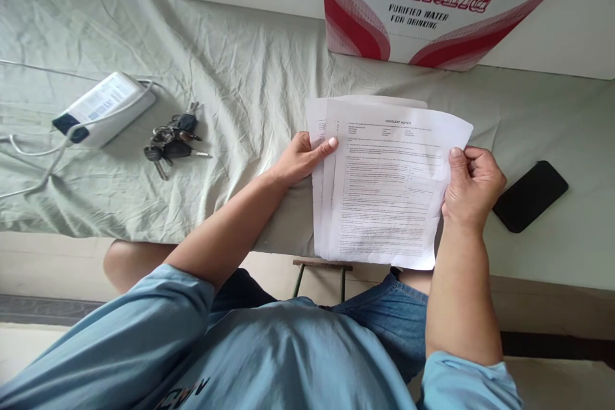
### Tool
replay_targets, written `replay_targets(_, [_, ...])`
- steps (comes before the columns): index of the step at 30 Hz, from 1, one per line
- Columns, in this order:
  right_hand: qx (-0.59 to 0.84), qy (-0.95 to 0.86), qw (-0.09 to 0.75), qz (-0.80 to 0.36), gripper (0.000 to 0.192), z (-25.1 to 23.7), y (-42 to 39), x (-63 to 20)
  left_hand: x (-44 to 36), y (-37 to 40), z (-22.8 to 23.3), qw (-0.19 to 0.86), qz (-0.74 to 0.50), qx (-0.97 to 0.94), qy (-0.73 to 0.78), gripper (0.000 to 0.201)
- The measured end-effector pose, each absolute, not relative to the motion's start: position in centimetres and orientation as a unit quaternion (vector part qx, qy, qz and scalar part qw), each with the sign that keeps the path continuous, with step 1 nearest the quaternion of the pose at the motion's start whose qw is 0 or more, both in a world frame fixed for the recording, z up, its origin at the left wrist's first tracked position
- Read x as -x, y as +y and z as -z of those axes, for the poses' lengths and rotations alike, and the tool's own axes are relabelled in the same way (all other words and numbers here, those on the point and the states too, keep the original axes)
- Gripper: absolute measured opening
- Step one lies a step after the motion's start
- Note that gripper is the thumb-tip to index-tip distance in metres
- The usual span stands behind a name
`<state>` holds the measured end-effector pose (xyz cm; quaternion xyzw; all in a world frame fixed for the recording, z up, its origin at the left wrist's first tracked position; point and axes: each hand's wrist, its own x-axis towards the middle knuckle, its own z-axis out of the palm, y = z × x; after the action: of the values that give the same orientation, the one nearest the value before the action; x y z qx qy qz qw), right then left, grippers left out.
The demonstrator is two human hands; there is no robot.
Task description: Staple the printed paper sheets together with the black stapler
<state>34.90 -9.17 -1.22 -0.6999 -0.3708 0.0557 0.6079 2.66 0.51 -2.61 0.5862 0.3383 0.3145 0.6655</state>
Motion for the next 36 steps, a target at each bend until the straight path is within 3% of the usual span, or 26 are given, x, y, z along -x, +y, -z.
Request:
replay_targets(11, [0.697, -0.376, 0.610, -0.043, 0.035, 1.0, -9.1, -35.2, -2.7, 0.7, 2.7, 0.662, -0.293, -0.599, 0.342, 0.072])
replay_targets(15, [0.700, -0.393, 0.594, -0.054, 0.047, 1.0, -9.4, -35.1, -2.7, 0.8, 3.3, 0.662, -0.317, -0.574, 0.363, 0.070])
replay_targets(23, [0.651, -0.301, 0.591, -0.368, 0.091, -0.1, -9.8, -35.0, -2.7, 2.9, 5.0, 0.628, -0.515, -0.424, 0.401, 0.078])
replay_targets(26, [0.592, -0.319, 0.578, -0.463, 0.094, -0.5, -9.7, -33.7, -2.6, 3.8, 5.3, 0.616, -0.558, -0.384, 0.402, 0.082])
replay_targets(28, [0.575, -0.331, 0.563, -0.493, 0.083, -0.3, -9.7, -32.1, -2.7, 4.0, 5.3, 0.619, -0.564, -0.369, 0.402, 0.082])
replay_targets(31, [0.599, -0.339, 0.573, -0.445, 0.067, 0.7, -9.7, -29.8, -2.9, 3.7, 5.1, 0.632, -0.558, -0.368, 0.393, 0.083])
replay_targets(36, [0.585, -0.386, 0.684, -0.203, 0.077, 1.4, -9.3, -31.8, -2.4, 3.2, 4.1, 0.650, -0.521, -0.424, 0.355, 0.098])
